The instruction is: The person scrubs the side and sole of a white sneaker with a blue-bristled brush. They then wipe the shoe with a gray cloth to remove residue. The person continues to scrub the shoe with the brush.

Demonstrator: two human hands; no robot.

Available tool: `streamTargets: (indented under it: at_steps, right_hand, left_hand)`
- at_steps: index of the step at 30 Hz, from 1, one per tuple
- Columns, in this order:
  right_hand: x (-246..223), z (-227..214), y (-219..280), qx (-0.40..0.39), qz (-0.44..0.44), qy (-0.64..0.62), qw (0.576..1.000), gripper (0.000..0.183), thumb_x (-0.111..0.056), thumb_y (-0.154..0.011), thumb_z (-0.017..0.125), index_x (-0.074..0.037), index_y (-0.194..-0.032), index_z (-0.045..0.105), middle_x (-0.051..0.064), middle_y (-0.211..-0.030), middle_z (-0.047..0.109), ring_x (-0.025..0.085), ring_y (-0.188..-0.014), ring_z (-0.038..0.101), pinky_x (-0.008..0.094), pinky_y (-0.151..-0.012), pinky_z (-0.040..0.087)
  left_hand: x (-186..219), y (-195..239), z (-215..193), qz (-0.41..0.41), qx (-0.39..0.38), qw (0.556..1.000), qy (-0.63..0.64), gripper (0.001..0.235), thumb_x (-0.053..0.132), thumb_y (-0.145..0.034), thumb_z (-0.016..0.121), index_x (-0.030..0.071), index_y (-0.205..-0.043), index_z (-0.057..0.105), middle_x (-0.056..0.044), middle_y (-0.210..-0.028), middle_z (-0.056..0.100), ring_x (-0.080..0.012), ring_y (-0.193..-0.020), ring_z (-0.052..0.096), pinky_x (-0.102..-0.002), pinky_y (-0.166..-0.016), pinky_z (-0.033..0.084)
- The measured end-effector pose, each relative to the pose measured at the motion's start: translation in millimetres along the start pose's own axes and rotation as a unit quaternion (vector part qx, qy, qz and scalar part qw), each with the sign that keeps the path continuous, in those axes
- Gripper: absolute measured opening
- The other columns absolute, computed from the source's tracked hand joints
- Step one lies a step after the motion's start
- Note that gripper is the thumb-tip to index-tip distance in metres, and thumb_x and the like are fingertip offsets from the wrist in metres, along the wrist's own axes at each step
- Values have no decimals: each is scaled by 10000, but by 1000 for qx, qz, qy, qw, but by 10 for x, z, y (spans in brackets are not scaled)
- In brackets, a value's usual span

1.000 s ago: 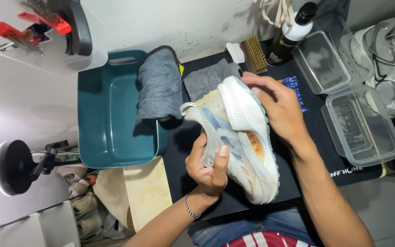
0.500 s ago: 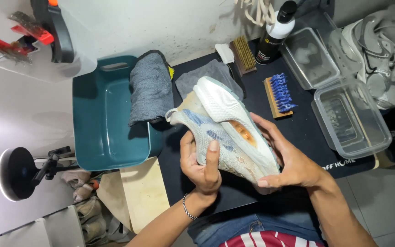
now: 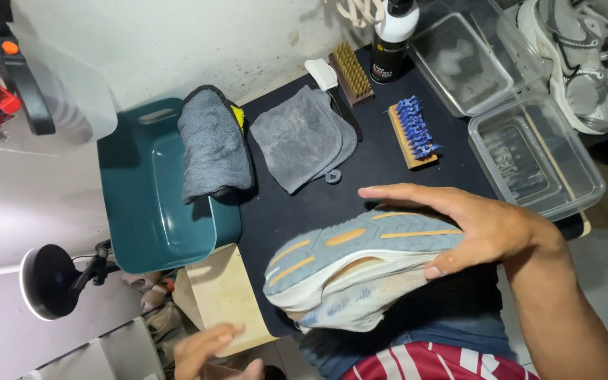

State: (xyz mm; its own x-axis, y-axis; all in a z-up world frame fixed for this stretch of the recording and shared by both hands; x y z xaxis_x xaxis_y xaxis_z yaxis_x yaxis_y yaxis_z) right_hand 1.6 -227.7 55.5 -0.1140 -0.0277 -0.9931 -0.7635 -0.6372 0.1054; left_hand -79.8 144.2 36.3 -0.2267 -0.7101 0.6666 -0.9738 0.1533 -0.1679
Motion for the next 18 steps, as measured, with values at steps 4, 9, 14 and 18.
streamTargets:
  at_steps: [4,9,14,18]
  right_hand:
    - [166,173,-268,-84,1,104,991,995,-380,-758,836,-115,-1575,332,72,-1589,501,178,-1413,520,333,-1108,421]
    - [273,191,-495,-61,57,75,994,877,-411,-734,808,-120,-1491,476,96,-1516,595,205,-1416,566,358,-1144,449]
    - [300,-20,-423,167,70,132,975,563,-317,-672,887,-148,-1183,720,22,-1156,813,117,-1080,766,266,-984,568]
    - [295,-29,-251,354,1,164,921,548,-501,-915,562,-70,-1235,669,65,-1222,728,171,-1152,680,299,-1024,490]
  left_hand:
    - [877,-609,280,39,6,999,36,888,548,-748,752,25,-1425,514,-202,-1489,561,-336,-1416,545,-458,-1185,443]
    - [586,-614,818,-80,-150,976,137,494,342,-908,676,83,-1330,681,-121,-1370,700,-262,-1310,628,-411,-1081,491]
    - [499,-540,812,-216,-97,960,147,526,411,-882,641,159,-1339,706,-75,-1265,764,-177,-1049,671,-316,-812,520]
    - [491,-344,934,-318,-71,927,185,570,482,-844,639,188,-1325,724,-47,-1370,745,-178,-1249,707,-324,-927,623]
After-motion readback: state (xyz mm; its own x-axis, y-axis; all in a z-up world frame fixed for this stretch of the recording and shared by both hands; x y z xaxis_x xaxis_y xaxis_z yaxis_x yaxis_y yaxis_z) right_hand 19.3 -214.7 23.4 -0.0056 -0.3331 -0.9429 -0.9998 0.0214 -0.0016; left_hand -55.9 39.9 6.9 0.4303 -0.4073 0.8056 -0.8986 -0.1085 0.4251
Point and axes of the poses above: each hand's wrist, its own y-axis away from the middle knuckle, its own z-axis out of the palm, x = y × z, the point moved 8 cm from there along -y, towards the middle knuckle
